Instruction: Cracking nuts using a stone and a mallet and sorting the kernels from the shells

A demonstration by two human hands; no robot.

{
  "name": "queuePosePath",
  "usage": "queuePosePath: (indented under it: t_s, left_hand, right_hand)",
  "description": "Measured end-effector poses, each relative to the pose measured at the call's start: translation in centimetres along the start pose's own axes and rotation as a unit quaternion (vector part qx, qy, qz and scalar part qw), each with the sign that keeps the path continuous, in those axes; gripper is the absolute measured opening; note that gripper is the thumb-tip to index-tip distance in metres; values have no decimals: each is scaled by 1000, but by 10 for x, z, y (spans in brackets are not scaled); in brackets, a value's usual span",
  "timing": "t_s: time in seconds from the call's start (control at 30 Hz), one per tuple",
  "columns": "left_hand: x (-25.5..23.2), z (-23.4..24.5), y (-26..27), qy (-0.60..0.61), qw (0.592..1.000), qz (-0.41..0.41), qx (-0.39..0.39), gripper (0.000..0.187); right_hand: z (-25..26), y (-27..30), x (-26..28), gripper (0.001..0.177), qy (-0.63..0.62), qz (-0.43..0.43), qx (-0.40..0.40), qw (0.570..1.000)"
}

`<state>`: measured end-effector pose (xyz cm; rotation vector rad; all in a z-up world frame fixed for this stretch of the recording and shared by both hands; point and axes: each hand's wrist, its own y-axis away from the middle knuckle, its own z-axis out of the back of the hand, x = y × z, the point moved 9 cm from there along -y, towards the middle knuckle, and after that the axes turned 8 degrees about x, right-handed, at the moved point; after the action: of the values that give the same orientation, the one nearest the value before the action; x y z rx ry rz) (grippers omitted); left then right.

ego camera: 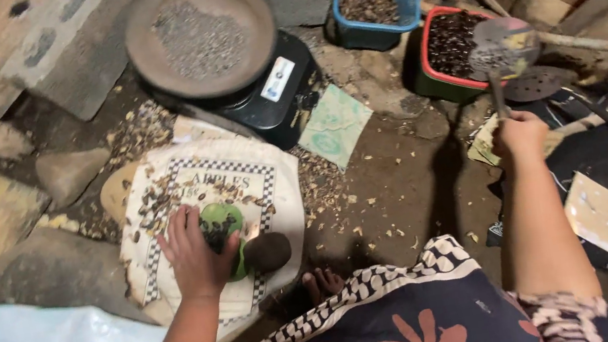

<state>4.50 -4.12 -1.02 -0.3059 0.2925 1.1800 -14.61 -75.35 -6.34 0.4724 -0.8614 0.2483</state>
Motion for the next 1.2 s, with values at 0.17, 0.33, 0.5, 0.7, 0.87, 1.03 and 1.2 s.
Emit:
queuePosePath:
  t_s: [0.17, 0.33, 0.5, 0.7, 0.87, 1.03, 1.2]
  left_hand:
    - [7, -1, 12, 26, 997, -11, -70, 90]
    - [1, 1, 5, 2, 1000, 2, -10, 90]
    - [3, 0, 6, 22, 1000, 2, -21, 89]
    - [5, -2, 7, 18, 1000, 7, -13, 88]
    - [7, -2, 7, 19, 1000, 9, -9, 87]
    - [10, -6, 5, 18, 1000, 19, 4, 86]
    - [7, -13, 3, -37, 998, 16, 42, 78]
  right_hand:
    - [-11, 44, 23, 23, 184, 70, -51, 979]
    - [-11, 37, 13, 16, -204, -101, 125, 966]
    - [-9, 33, 4, 17, -260, -92, 107, 955]
    - [-10, 44, 8, 18, -308, -106, 100, 940]
    - [-2, 40, -3, 17, -270, -110, 130, 948]
    - [3, 42, -7, 16, -276, -113, 131, 946]
    - [23, 57, 25, 24, -246, -3, 106, 963]
